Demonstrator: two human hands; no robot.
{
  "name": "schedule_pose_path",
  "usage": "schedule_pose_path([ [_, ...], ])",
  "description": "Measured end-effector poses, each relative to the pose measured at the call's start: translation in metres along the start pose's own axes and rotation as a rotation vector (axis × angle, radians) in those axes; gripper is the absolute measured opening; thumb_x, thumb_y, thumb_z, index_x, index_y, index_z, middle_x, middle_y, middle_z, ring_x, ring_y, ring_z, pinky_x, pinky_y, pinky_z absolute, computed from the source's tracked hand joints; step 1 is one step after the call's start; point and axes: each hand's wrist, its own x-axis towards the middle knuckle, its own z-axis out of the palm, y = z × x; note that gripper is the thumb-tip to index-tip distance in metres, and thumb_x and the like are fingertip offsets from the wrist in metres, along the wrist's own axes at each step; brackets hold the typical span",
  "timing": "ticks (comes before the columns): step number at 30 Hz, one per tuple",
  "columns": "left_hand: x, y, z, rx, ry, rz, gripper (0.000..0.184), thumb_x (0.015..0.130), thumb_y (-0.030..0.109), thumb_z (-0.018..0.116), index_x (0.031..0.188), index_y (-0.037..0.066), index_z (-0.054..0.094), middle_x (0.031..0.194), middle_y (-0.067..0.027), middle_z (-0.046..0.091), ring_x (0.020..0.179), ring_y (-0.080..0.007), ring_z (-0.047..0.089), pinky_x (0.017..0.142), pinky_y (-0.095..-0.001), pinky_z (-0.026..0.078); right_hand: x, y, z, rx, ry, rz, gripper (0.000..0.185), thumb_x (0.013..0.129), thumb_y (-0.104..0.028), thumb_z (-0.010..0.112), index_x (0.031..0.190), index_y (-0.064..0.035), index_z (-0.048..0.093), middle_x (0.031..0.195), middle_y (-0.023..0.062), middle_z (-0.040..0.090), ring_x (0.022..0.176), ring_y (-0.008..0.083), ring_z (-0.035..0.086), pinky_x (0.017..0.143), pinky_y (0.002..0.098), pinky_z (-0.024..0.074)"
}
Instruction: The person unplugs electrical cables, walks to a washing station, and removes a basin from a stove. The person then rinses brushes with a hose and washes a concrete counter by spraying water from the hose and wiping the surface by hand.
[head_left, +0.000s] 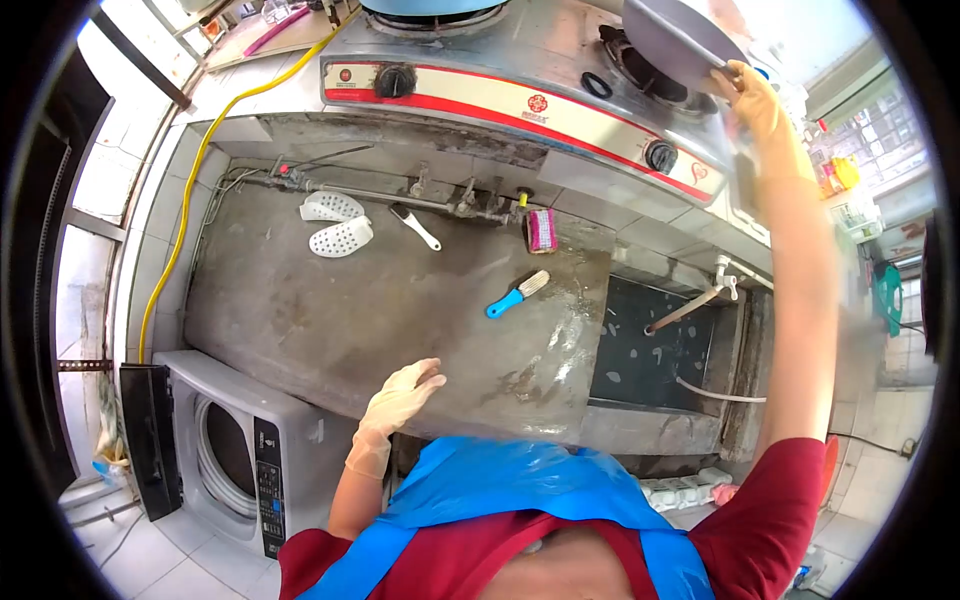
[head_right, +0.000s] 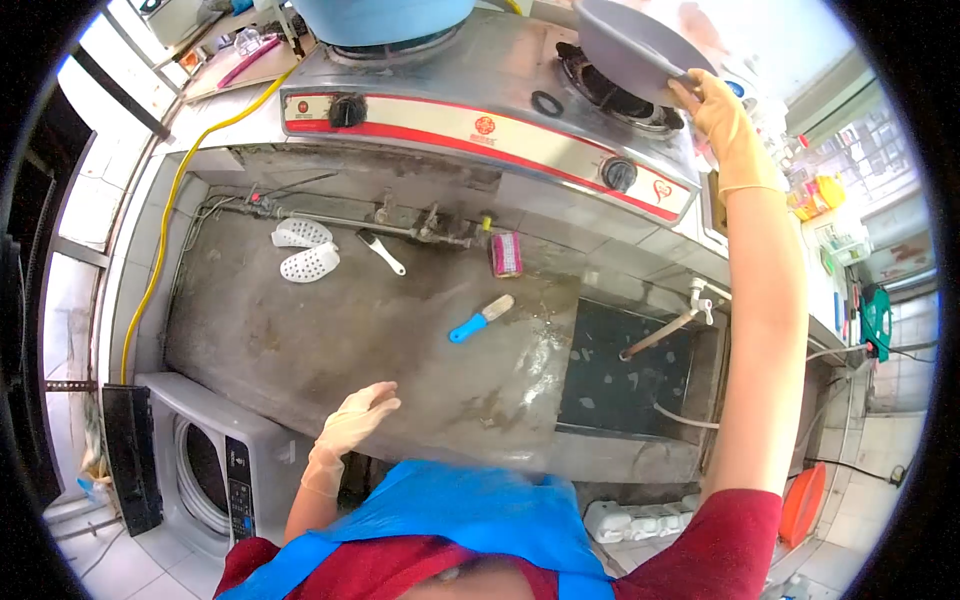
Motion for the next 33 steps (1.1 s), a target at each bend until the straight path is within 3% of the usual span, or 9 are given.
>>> schedule_pose_path([
  [10, 0.166, 0.007, -0.04, -0.1, 0.238, 0.072, 0.062, 0.09, 0.037, 0.066, 0.138, 0.001, 0.05, 0.14, -0.0167, 0.053, 0.133, -0.0246, 0.046, 0.111, -0.035, 0.035, -0.027, -0.012, 0.023, -0.194, 0.092, -0.175, 0.066, 0.085, -0.029, 0.076, 0.137, 0.0008, 0.048, 0.125, 0.0288, 0.06, 0.115, 0.0345, 0.062, 0.093, 0.0382, 0.0518],
  [14, 0.263, 0.006, -0.051, -0.325, 0.482, -0.068, 0.049, 0.084, 0.033, 0.075, 0.113, -0.004, 0.064, 0.099, -0.0162, 0.069, 0.084, -0.0213, 0.063, 0.078, -0.0368, 0.05, -0.083, -0.025, 0.034, 0.772, 0.183, 0.095, 0.047, 0.091, -0.008, 0.067, 0.134, -0.0032, 0.046, 0.121, 0.024, 0.058, 0.112, 0.027, 0.062, 0.085, 0.0349, 0.0535],
  [16, 0.289, 0.006, -0.055, -0.209, 0.558, -0.059, 0.038, 0.081, 0.032, 0.078, 0.089, -0.004, 0.069, 0.077, -0.0108, 0.067, 0.064, -0.0179, 0.054, 0.066, -0.0382, 0.047, -0.155, -0.046, 0.038, 0.941, 0.064, 0.219, 0.039, 0.093, -0.012, 0.064, 0.128, -0.002, 0.051, 0.113, 0.0162, 0.06, 0.101, 0.0234, 0.062, 0.081, 0.0315, 0.0526],
  [18, 0.32, -0.008, -0.057, -0.06, 0.528, -0.083, 0.036, 0.075, 0.034, 0.081, 0.081, 0.0, 0.071, 0.077, -0.0126, 0.069, 0.065, -0.0239, 0.06, 0.07, -0.0391, 0.048, -0.233, -0.056, 0.037, 0.881, -0.113, 0.325, 0.032, 0.094, -0.015, 0.061, 0.122, -0.0007, 0.056, 0.105, 0.0084, 0.063, 0.09, 0.0199, 0.062, 0.076, 0.028, 0.0518],
  [20, 0.345, -0.029, -0.05, -0.106, 0.552, -0.092, 0.039, 0.072, 0.033, 0.083, 0.087, 0.0, 0.069, 0.085, -0.0149, 0.071, 0.074, -0.028, 0.063, 0.075, -0.0398, 0.049, -0.318, -0.07, 0.027, 1.319, -0.093, 0.767, 0.035, 0.096, -0.019, 0.058, 0.127, -0.0018, 0.055, 0.118, 0.014, 0.065, 0.101, 0.03, 0.066, 0.076, 0.0338, 0.0564],
  [24, 0.361, -0.043, -0.042, -0.401, 0.576, -0.088, 0.022, 0.071, 0.016, 0.076, 0.074, -0.003, 0.065, 0.07, -0.0109, 0.067, 0.06, -0.0259, 0.062, 0.061, -0.0406, 0.049, -0.489, -0.036, 0.016, 1.284, 0.218, 1.26, 0.037, 0.1, -0.032, 0.053, 0.124, -0.0054, 0.058, 0.122, 0.0119, 0.065, 0.115, 0.0274, 0.061, 0.091, 0.0329, 0.0513],
  [28, 0.317, -0.03, -0.033, -0.229, 0.479, -0.105, 0.03, 0.075, 0.024, 0.071, 0.071, -0.005, 0.064, 0.066, -0.0109, 0.064, 0.058, -0.0229, 0.059, 0.056, -0.039, 0.047, -0.622, -0.007, 0.002, 1.406, 0.659, 1.468, 0.034, 0.096, -0.027, 0.06, 0.117, -0.0001, 0.061, 0.123, 0.0161, 0.063, 0.115, 0.0298, 0.06, 0.09, 0.0348, 0.0545],
  [30, 0.29, -0.022, -0.016, -0.283, 0.366, -0.203, 0.029, 0.078, 0.027, 0.067, 0.064, 0.003, 0.059, 0.054, -0.0043, 0.051, 0.042, -0.0155, 0.042, 0.042, -0.0345, 0.032, -0.654, 0.009, 0.002, 1.403, 0.78, 1.482, 0.034, 0.095, -0.024, 0.062, 0.116, 0.002, 0.06, 0.123, 0.0181, 0.062, 0.116, 0.0309, 0.06, 0.094, 0.0359, 0.0532],
  [33, 0.243, -0.029, 0.035, -0.526, 0.232, -0.165, 0.029, 0.085, 0.023, 0.064, 0.063, 0.011, 0.051, 0.052, 0.0036, 0.041, 0.038, -0.0084, 0.035, 0.036, -0.0262, 0.022, -0.674, 0.054, 0.02, 1.461, 0.745, 1.451, 0.04, 0.094, -0.022, 0.062, 0.121, 0.0054, 0.056, 0.125, 0.0213, 0.06, 0.117, 0.0336, 0.058, 0.101, 0.0387, 0.0487],
])
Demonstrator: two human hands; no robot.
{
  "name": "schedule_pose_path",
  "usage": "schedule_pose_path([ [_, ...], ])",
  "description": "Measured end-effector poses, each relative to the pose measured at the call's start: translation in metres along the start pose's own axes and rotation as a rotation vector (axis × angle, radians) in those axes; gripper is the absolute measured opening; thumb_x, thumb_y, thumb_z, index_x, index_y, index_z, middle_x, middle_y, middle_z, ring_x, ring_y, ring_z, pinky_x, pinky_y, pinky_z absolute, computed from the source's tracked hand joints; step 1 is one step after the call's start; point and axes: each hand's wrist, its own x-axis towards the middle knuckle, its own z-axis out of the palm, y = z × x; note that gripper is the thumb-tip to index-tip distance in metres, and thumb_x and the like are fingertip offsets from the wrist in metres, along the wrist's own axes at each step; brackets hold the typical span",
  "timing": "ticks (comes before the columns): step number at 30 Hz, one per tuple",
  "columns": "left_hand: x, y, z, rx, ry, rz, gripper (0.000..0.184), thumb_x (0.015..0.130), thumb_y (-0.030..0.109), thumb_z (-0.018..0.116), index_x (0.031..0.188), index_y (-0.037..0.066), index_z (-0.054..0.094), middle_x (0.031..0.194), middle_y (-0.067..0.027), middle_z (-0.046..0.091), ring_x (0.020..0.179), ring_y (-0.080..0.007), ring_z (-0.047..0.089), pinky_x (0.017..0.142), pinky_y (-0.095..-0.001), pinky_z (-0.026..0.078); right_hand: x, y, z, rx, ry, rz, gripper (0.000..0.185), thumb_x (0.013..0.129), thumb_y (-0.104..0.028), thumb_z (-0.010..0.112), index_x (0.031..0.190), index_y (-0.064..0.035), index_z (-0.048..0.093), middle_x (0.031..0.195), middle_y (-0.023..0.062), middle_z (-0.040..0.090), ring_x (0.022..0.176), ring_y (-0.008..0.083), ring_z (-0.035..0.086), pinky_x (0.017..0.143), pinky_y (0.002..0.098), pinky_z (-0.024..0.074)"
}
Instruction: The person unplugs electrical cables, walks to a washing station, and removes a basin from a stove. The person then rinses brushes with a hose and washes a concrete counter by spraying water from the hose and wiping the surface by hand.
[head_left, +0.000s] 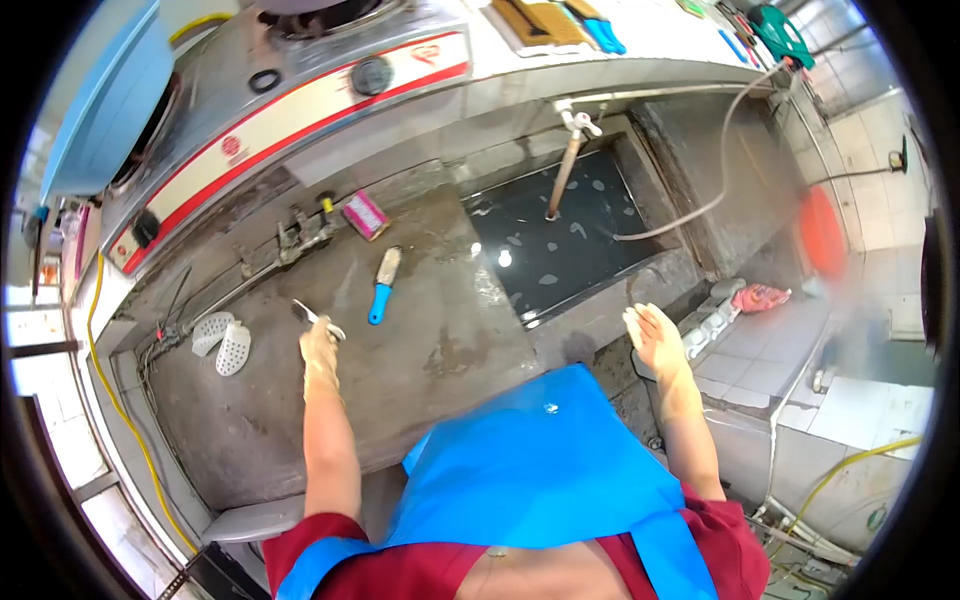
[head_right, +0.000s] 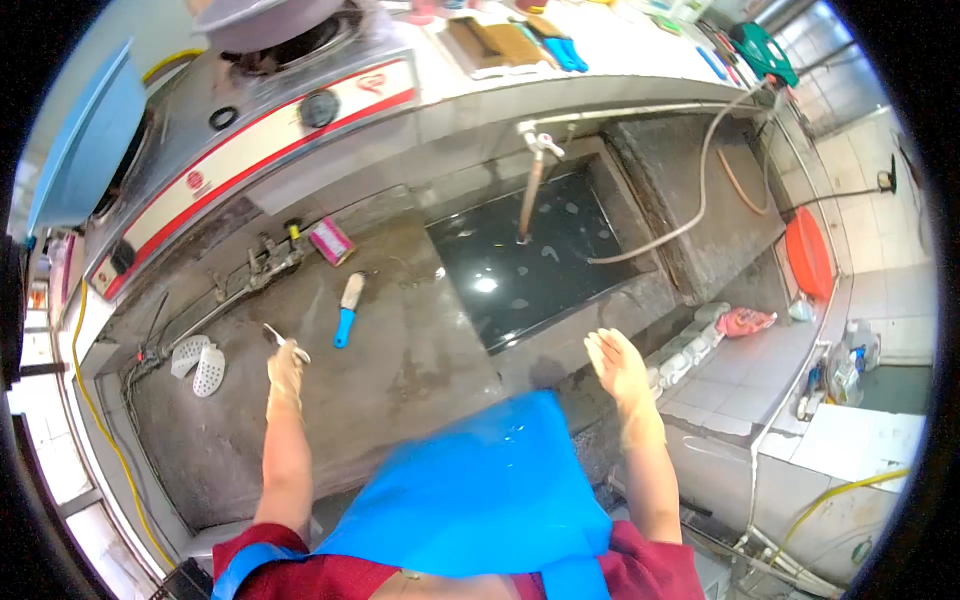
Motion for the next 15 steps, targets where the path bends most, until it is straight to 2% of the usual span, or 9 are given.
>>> schedule_pose_path([
  [3, -0.063, -0.032, 0.04, -0.051, 0.018, -0.099, 0.023, 0.085, 0.013, 0.063, 0.066, 0.007, 0.053, 0.052, 0.0011, 0.044, 0.038, -0.0091, 0.04, 0.035, -0.0251, 0.028, 0.065, 0.003, 0.009, -0.054, -0.076, 0.089, 0.04, 0.094, -0.021, 0.061, 0.122, 0.0073, 0.055, 0.124, 0.0237, 0.059, 0.118, 0.0351, 0.057, 0.103, 0.04, 0.0487],
  [5, -0.104, -0.048, 0.066, 0.143, -0.005, -0.048, 0.023, 0.084, 0.012, 0.063, 0.063, 0.006, 0.055, 0.051, -0.0016, 0.05, 0.039, -0.0109, 0.044, 0.037, -0.0264, 0.032, 0.117, 0.013, 0.024, -0.101, -0.078, 0.135, 0.039, 0.093, -0.02, 0.063, 0.119, 0.0086, 0.055, 0.12, 0.0237, 0.061, 0.111, 0.0353, 0.062, 0.097, 0.0396, 0.0527],
  [7, -0.135, -0.065, 0.082, 0.21, -0.152, 0.073, 0.025, 0.085, 0.014, 0.067, 0.065, 0.004, 0.057, 0.051, -0.0033, 0.055, 0.039, -0.0106, 0.046, 0.039, -0.0258, 0.035, 0.157, 0.011, 0.057, -0.247, -0.038, 0.179, 0.036, 0.091, -0.018, 0.065, 0.116, 0.0075, 0.058, 0.115, 0.0221, 0.063, 0.105, 0.0331, 0.064, 0.092, 0.039, 0.056],
  [9, -0.147, -0.07, 0.097, 0.283, -0.272, 0.147, 0.022, 0.086, 0.017, 0.071, 0.084, -0.003, 0.061, 0.057, -0.0027, 0.056, 0.044, -0.0103, 0.048, 0.042, -0.0254, 0.038, 0.194, 0.013, 0.088, -0.259, -0.039, 0.175, 0.033, 0.089, -0.014, 0.068, 0.116, 0.0028, 0.06, 0.108, 0.0196, 0.065, 0.092, 0.0296, 0.067, 0.079, 0.0372, 0.0607],
  [11, -0.176, -0.048, 0.127, 0.554, -0.118, 0.247, 0.043, 0.086, 0.021, 0.075, 0.112, -0.008, 0.056, 0.065, -0.0006, 0.054, 0.051, -0.009, 0.049, 0.046, -0.0245, 0.04, 0.233, 0.012, 0.12, -0.403, -0.037, 0.184, 0.05, 0.085, -0.01, 0.07, 0.131, -0.0028, 0.05, 0.108, 0.0188, 0.062, 0.092, 0.032, 0.066, 0.071, 0.0415, 0.0607],
  [12, -0.174, -0.046, 0.129, 0.595, -0.129, 0.225, 0.06, 0.085, 0.024, 0.076, 0.128, -0.006, 0.047, 0.071, 0.0011, 0.051, 0.057, -0.0079, 0.048, 0.05, -0.024, 0.041, 0.232, 0.006, 0.144, -0.513, -0.003, 0.105, 0.062, 0.084, -0.009, 0.07, 0.139, -0.0059, 0.041, 0.112, 0.0182, 0.061, 0.093, 0.0309, 0.065, 0.07, 0.0402, 0.0601],
  [13, -0.175, -0.046, 0.132, 0.553, -0.103, 0.259, 0.057, 0.087, 0.025, 0.075, 0.127, -0.004, 0.049, 0.07, 0.0018, 0.05, 0.057, -0.0076, 0.047, 0.051, -0.025, 0.042, 0.232, -0.005, 0.164, -0.619, 0.035, 0.021, 0.074, 0.083, -0.007, 0.071, 0.147, -0.009, 0.033, 0.117, 0.0175, 0.059, 0.094, 0.0298, 0.064, 0.068, 0.039, 0.0596],
  [14, -0.18, -0.04, 0.139, 0.566, -0.062, 0.287, 0.053, 0.088, 0.025, 0.073, 0.125, -0.004, 0.05, 0.071, 0.0012, 0.05, 0.058, -0.0083, 0.048, 0.053, -0.0255, 0.043, 0.25, -0.012, 0.175, -0.647, -0.013, 0.041, 0.094, 0.08, -0.002, 0.071, 0.154, -0.0142, 0.016, 0.123, 0.0159, 0.056, 0.098, 0.0283, 0.062, 0.067, 0.0382, 0.0588],
  [15, -0.183, -0.034, 0.145, 0.583, -0.026, 0.314, 0.048, 0.089, 0.024, 0.071, 0.123, -0.004, 0.052, 0.073, 0.0006, 0.051, 0.059, -0.0089, 0.049, 0.054, -0.026, 0.045, 0.272, -0.012, 0.18, -0.661, -0.033, -0.013, 0.101, 0.076, -0.002, 0.075, 0.156, -0.0196, 0.014, 0.125, 0.0167, 0.055, 0.098, 0.0291, 0.062, 0.068, 0.0377, 0.0595],
])
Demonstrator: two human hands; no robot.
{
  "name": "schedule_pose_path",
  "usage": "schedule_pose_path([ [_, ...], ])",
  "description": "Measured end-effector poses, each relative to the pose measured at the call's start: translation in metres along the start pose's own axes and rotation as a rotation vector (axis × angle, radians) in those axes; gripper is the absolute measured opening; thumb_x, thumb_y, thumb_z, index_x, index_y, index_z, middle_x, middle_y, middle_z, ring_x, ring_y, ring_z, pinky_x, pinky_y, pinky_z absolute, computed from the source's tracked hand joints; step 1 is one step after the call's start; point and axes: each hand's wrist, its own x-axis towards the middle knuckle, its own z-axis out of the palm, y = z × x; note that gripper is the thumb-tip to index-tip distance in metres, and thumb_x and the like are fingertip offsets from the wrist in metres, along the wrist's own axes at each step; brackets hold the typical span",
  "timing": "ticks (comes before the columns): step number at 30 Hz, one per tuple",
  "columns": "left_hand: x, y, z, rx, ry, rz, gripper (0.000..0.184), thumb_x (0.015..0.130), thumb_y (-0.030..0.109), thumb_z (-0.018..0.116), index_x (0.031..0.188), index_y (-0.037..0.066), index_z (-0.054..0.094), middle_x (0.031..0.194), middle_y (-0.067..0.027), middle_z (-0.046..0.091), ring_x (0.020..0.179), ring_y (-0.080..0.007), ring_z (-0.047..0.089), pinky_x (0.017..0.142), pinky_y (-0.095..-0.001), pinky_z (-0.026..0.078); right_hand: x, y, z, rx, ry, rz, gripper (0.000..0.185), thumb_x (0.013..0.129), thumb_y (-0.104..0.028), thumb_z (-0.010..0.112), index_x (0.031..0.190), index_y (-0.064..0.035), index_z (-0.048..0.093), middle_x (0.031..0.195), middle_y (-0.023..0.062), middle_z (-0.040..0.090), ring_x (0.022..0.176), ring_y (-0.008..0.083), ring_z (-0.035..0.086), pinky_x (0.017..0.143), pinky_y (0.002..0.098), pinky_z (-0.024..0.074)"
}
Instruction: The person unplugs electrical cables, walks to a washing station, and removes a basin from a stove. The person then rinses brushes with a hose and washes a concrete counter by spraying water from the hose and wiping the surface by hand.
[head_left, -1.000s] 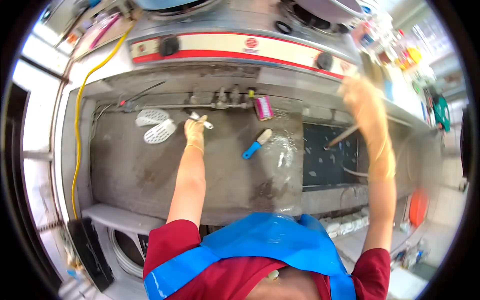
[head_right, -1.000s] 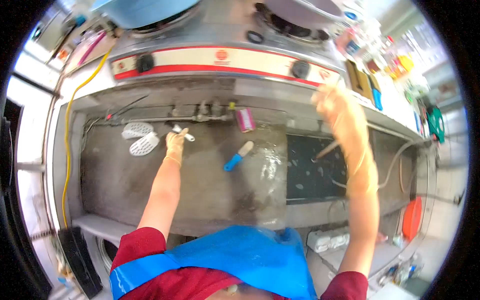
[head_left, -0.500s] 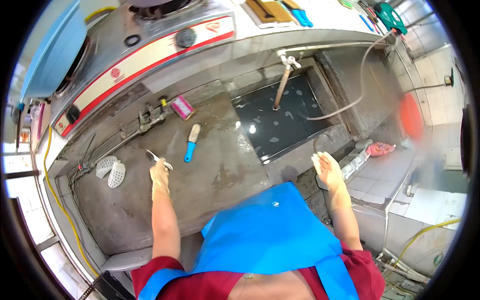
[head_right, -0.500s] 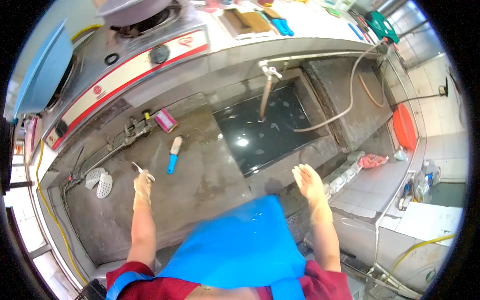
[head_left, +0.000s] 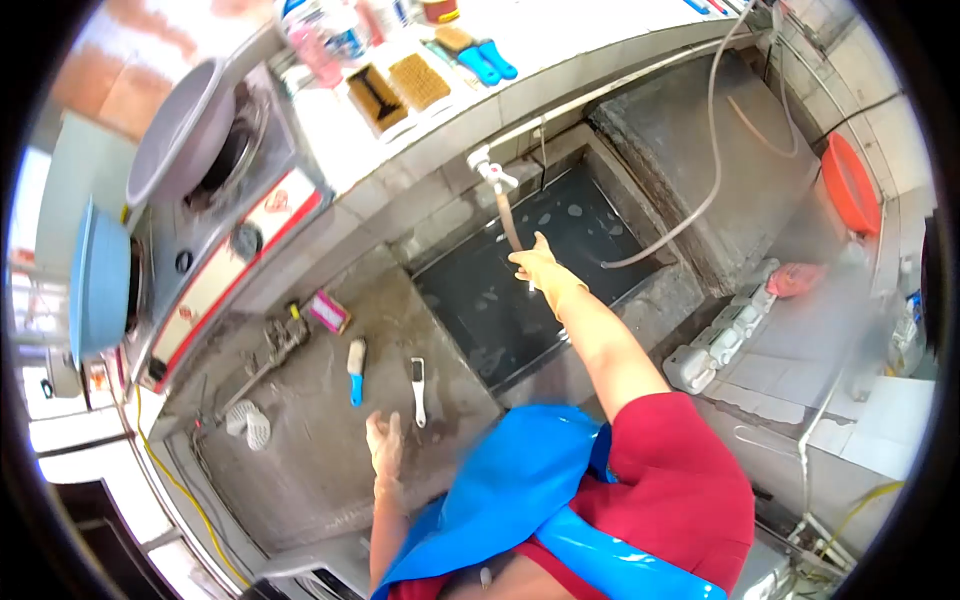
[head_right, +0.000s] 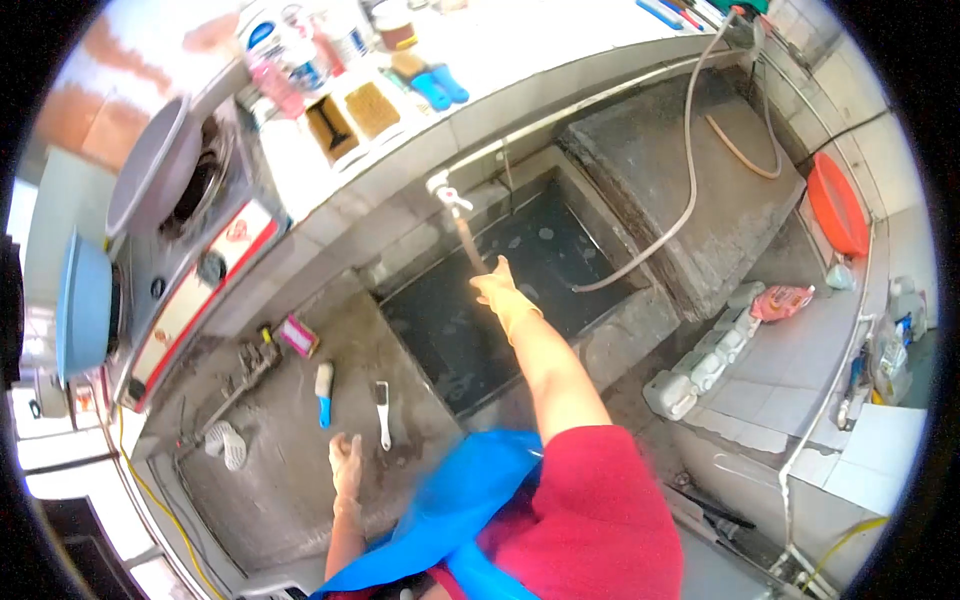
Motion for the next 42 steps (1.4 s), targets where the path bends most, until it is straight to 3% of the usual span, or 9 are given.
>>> schedule_pose_path([
  [10, 0.019, 0.079, 0.019, -0.128, -0.349, -0.012, 0.036, 0.092, 0.014, 0.066, 0.123, -0.002, 0.055, 0.088, 0.0021, 0.059, 0.078, -0.0055, 0.053, 0.068, -0.0202, 0.045, 0.088, 0.036, -0.003, -0.216, -0.402, 0.055, 0.045, 0.064, 0.008, 0.073, 0.104, -0.0081, 0.059, 0.082, 0.0062, 0.06, 0.069, 0.0182, 0.057, 0.053, 0.0322, 0.0446],
  [18, 0.033, 0.095, 0.095, -0.133, -0.852, -0.348, 0.048, 0.1, 0.031, 0.056, 0.134, -0.001, 0.048, 0.118, -0.0173, 0.063, 0.102, -0.0231, 0.066, 0.082, -0.0309, 0.054, -0.048, 0.069, -0.005, 0.368, -0.43, 0.194, 0.05, 0.072, 0.009, 0.073, 0.116, -0.0085, 0.058, 0.089, 0.0066, 0.06, 0.074, 0.0157, 0.064, 0.059, 0.0265, 0.0548],
  [25, 0.055, -0.011, 0.194, -1.723, -1.124, -2.048, 0.087, 0.096, 0.062, 0.041, 0.15, -0.005, 0.021, 0.156, -0.0242, 0.026, 0.144, -0.0372, 0.026, 0.116, -0.0469, 0.03, -0.131, 0.009, 0.003, 0.626, -0.468, 0.409, 0.036, 0.079, -0.002, 0.076, 0.11, -0.0111, 0.061, 0.102, 0.0073, 0.056, 0.09, 0.0194, 0.063, 0.074, 0.0263, 0.0581],
  [28, 0.066, -0.014, 0.211, -1.927, -0.842, -2.066, 0.085, 0.099, 0.059, 0.039, 0.149, -0.007, 0.019, 0.156, -0.0238, 0.024, 0.142, -0.0401, 0.03, 0.116, -0.0489, 0.031, -0.135, 0.011, -0.015, 0.588, -0.539, 0.303, 0.031, 0.081, -0.008, 0.076, 0.108, -0.0104, 0.061, 0.097, 0.0068, 0.059, 0.086, 0.0203, 0.064, 0.066, 0.0259, 0.0569],
  [30, 0.071, -0.008, 0.225, -1.393, -0.499, -1.364, 0.078, 0.101, 0.056, 0.036, 0.147, -0.006, 0.026, 0.154, -0.0235, 0.028, 0.142, -0.0389, 0.031, 0.113, -0.0502, 0.036, -0.14, 0.002, -0.036, 0.686, -0.615, 0.319, 0.015, 0.089, -0.012, 0.069, 0.101, -0.0096, 0.059, 0.086, 0.0088, 0.063, 0.077, 0.0199, 0.065, 0.059, 0.024, 0.0542],
  [36, 0.086, 0.009, 0.227, -1.018, -0.581, -0.915, 0.024, 0.102, 0.02, 0.051, 0.114, 0.0, 0.05, 0.108, -0.0161, 0.06, 0.098, -0.0314, 0.064, 0.088, -0.0461, 0.057, -0.174, -0.054, -0.091, 0.171, -0.488, 0.144, 0.078, 0.092, -0.028, 0.068, 0.153, -0.0085, 0.024, 0.112, 0.015, 0.064, 0.091, 0.0216, 0.068, 0.064, 0.0279, 0.0552],
  [38, 0.082, 0.043, 0.198, -0.909, -0.581, -0.612, 0.019, 0.099, 0.014, 0.056, 0.114, 0.006, 0.049, 0.101, -0.0119, 0.06, 0.093, -0.0291, 0.065, 0.084, -0.0452, 0.057, -0.171, -0.085, -0.091, -0.599, -0.249, -0.056, 0.077, 0.093, -0.033, 0.065, 0.152, -0.0033, 0.025, 0.119, 0.0208, 0.062, 0.103, 0.0276, 0.065, 0.077, 0.0345, 0.0547],
  [40, 0.072, 0.076, 0.159, -0.863, -0.641, -0.408, 0.035, 0.095, 0.011, 0.063, 0.124, 0.013, 0.045, 0.098, -0.0079, 0.06, 0.09, -0.025, 0.065, 0.081, -0.0433, 0.056, -0.087, -0.051, -0.092, -1.042, 0.119, -0.961, 0.08, 0.094, -0.04, 0.06, 0.15, 0.0037, 0.023, 0.129, 0.0277, 0.056, 0.115, 0.0379, 0.059, 0.097, 0.0439, 0.0477],
  [42, 0.056, 0.106, 0.121, -0.734, -0.518, -0.378, 0.034, 0.097, 0.012, 0.06, 0.125, 0.016, 0.042, 0.097, -0.0059, 0.058, 0.092, -0.0243, 0.063, 0.085, -0.0449, 0.055, -0.079, -0.095, -0.06, -0.794, 0.104, -1.026, 0.068, 0.097, -0.039, 0.054, 0.146, 0.0047, 0.033, 0.132, 0.0298, 0.053, 0.125, 0.0429, 0.049, 0.106, 0.0471, 0.0386],
])
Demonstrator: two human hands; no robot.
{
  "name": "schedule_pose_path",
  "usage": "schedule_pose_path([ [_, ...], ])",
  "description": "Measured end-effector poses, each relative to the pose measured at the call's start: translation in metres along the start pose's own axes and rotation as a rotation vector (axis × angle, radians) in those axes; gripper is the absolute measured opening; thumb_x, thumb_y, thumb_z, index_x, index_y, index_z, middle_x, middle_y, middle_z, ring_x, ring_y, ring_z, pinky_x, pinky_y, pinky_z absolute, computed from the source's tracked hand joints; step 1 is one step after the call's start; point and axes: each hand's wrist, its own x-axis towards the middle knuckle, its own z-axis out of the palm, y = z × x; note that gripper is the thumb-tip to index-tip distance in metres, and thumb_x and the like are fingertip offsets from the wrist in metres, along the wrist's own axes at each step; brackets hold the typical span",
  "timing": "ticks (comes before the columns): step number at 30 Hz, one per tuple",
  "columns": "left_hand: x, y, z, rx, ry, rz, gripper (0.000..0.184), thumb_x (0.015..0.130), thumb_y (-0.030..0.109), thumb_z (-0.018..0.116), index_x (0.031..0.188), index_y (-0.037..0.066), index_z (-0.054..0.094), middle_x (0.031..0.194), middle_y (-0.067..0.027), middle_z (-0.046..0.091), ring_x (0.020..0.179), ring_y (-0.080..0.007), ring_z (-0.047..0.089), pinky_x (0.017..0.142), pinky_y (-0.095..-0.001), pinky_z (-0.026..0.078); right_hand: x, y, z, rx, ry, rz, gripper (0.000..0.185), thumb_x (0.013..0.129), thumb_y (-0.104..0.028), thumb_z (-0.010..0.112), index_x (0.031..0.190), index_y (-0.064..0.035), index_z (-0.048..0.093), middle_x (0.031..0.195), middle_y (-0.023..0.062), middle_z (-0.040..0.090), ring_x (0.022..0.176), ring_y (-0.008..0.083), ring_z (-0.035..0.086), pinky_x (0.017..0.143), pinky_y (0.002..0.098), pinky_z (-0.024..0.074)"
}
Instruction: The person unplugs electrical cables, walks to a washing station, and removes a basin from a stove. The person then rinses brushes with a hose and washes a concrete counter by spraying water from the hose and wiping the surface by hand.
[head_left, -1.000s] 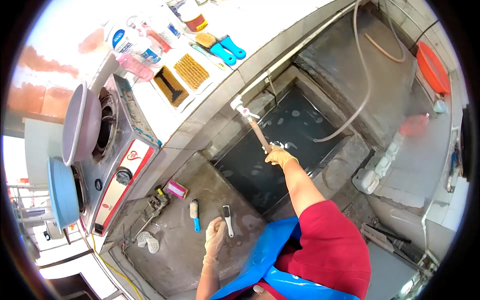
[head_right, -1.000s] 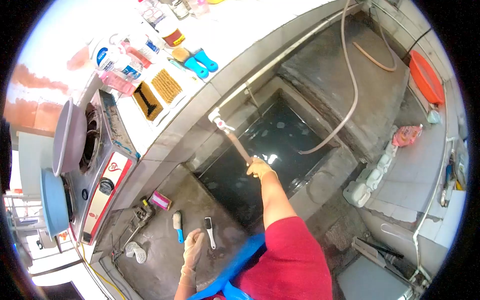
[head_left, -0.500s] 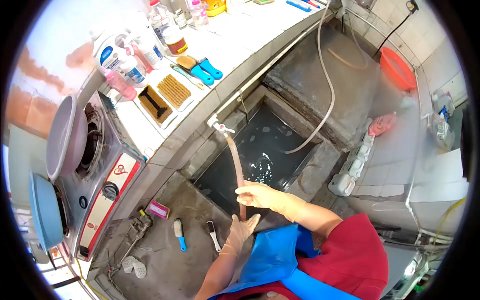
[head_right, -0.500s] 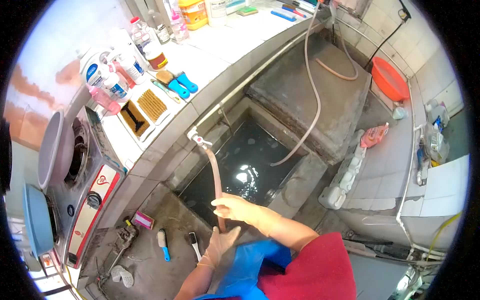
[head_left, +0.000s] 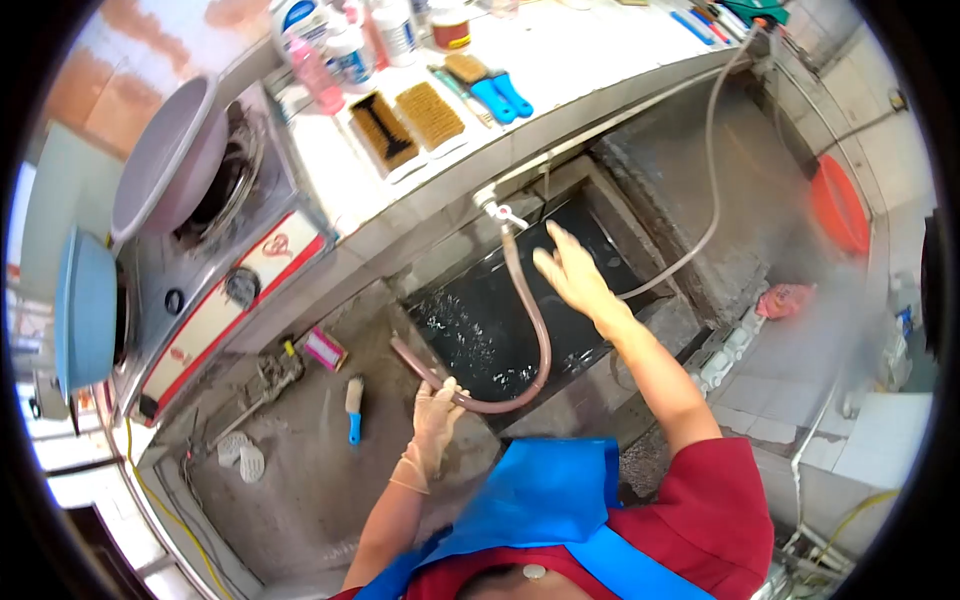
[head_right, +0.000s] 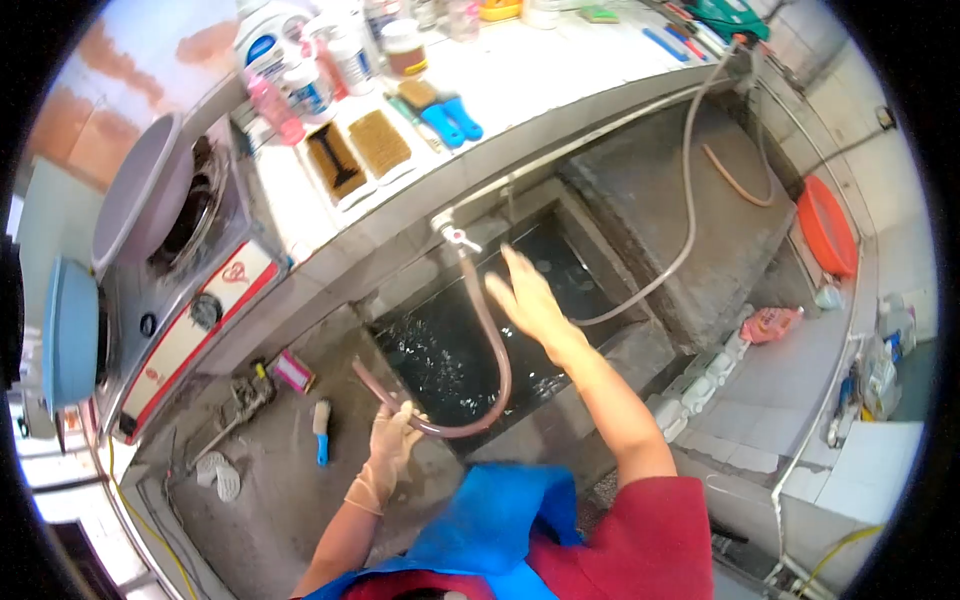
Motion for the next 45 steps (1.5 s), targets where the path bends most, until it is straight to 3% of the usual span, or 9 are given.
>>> schedule_pose_path([
  [6, -0.078, -0.004, -0.032, -0.215, 0.148, 0.026, 0.031, 0.099, 0.02, 0.06, 0.123, 0.013, 0.043, 0.102, -0.0061, 0.058, 0.098, -0.0237, 0.063, 0.091, -0.0454, 0.052, 0.079, 0.008, 0.044, -0.265, -0.04, -0.021, 0.041, 0.099, -0.037, 0.039, 0.104, -0.0061, 0.066, 0.099, 0.0247, 0.066, 0.092, 0.0443, 0.062, 0.081, 0.0536, 0.0472],
  [13, -0.096, -0.044, -0.057, -0.475, 0.126, -0.089, 0.024, 0.094, 0.016, 0.067, 0.112, 0.008, 0.052, 0.103, -0.0097, 0.063, 0.103, -0.0275, 0.065, 0.096, -0.0485, 0.053, 0.105, 0.002, 0.013, -0.079, -0.165, 0.173, 0.042, 0.091, -0.038, 0.059, 0.12, -0.0088, 0.064, 0.12, 0.0171, 0.066, 0.119, 0.0338, 0.057, 0.098, 0.039, 0.0422],
  [19, -0.083, -0.037, -0.052, -0.417, 0.057, -0.119, 0.019, 0.092, 0.016, 0.069, 0.106, 0.008, 0.059, 0.103, -0.0089, 0.064, 0.102, -0.0262, 0.065, 0.095, -0.0467, 0.053, 0.017, -0.119, 0.016, -0.257, -0.156, -0.354, 0.054, 0.08, -0.031, 0.073, 0.122, -0.0006, 0.057, 0.119, 0.0239, 0.06, 0.109, 0.0408, 0.059, 0.092, 0.0449, 0.0493],
  [22, -0.072, -0.024, -0.045, -0.306, -0.049, -0.174, 0.057, 0.092, 0.014, 0.066, 0.141, 0.02, 0.036, 0.116, -0.0086, 0.059, 0.102, -0.0248, 0.065, 0.092, -0.0445, 0.055, -0.092, -0.128, 0.075, 0.075, -0.873, -0.419, 0.09, 0.077, -0.028, 0.079, 0.149, -0.0017, 0.032, 0.14, 0.0275, 0.048, 0.133, 0.0377, 0.046, 0.113, 0.0408, 0.0346],
  [26, -0.055, -0.019, -0.062, -0.106, -0.202, -0.08, 0.067, 0.091, 0.022, 0.067, 0.145, 0.014, 0.029, 0.118, -0.0122, 0.059, 0.099, -0.0262, 0.065, 0.082, -0.0406, 0.057, -0.164, -0.13, 0.134, -0.054, -1.124, -0.269, 0.092, 0.09, -0.029, 0.064, 0.156, -0.0161, 0.002, 0.124, 0.0309, 0.057, 0.102, 0.0441, 0.063, 0.085, 0.0497, 0.0515],
  [28, -0.073, 0.025, -0.071, 0.714, -0.065, -0.174, 0.056, 0.087, 0.047, 0.069, 0.127, 0.009, 0.057, 0.107, -0.0087, 0.063, 0.097, -0.0191, 0.061, 0.075, -0.0346, 0.053, -0.16, -0.145, 0.133, -0.193, -1.077, -0.269, 0.082, 0.094, -0.021, 0.055, 0.156, -0.0193, 0.002, 0.122, 0.0267, 0.06, 0.093, 0.0424, 0.066, 0.08, 0.0488, 0.0535],
  [32, -0.065, 0.046, -0.146, 0.873, -0.086, 0.022, 0.059, 0.079, 0.038, 0.076, 0.124, 0.004, 0.059, 0.115, -0.0184, 0.061, 0.099, -0.0294, 0.061, 0.09, -0.0392, 0.049, -0.157, -0.16, 0.129, -0.113, -0.966, -0.354, 0.072, 0.095, -0.018, 0.05, 0.156, -0.0267, 0.013, 0.117, 0.021, 0.062, 0.095, 0.0402, 0.066, 0.079, 0.0483, 0.0523],
  [34, -0.034, 0.024, -0.185, 1.166, 0.604, 0.23, 0.058, 0.076, 0.034, 0.077, 0.124, 0.006, 0.06, 0.122, -0.0194, 0.059, 0.106, -0.0335, 0.059, 0.09, -0.0403, 0.048, -0.153, -0.169, 0.128, -0.146, -0.957, -0.385, 0.064, 0.096, -0.018, 0.048, 0.154, -0.0284, 0.023, 0.111, 0.0199, 0.062, 0.092, 0.0407, 0.065, 0.078, 0.0481, 0.0524],
  [45, 0.026, 0.039, -0.212, 1.236, 0.659, 0.406, 0.062, 0.069, 0.036, 0.084, 0.12, 0.012, 0.059, 0.123, -0.0123, 0.057, 0.117, -0.0354, 0.051, 0.099, -0.0486, 0.04, -0.135, -0.209, 0.13, -0.217, -0.962, -0.278, 0.059, 0.095, -0.013, 0.043, 0.152, -0.0254, 0.03, 0.109, 0.0246, 0.061, 0.091, 0.0417, 0.065, 0.079, 0.0475, 0.0531],
])
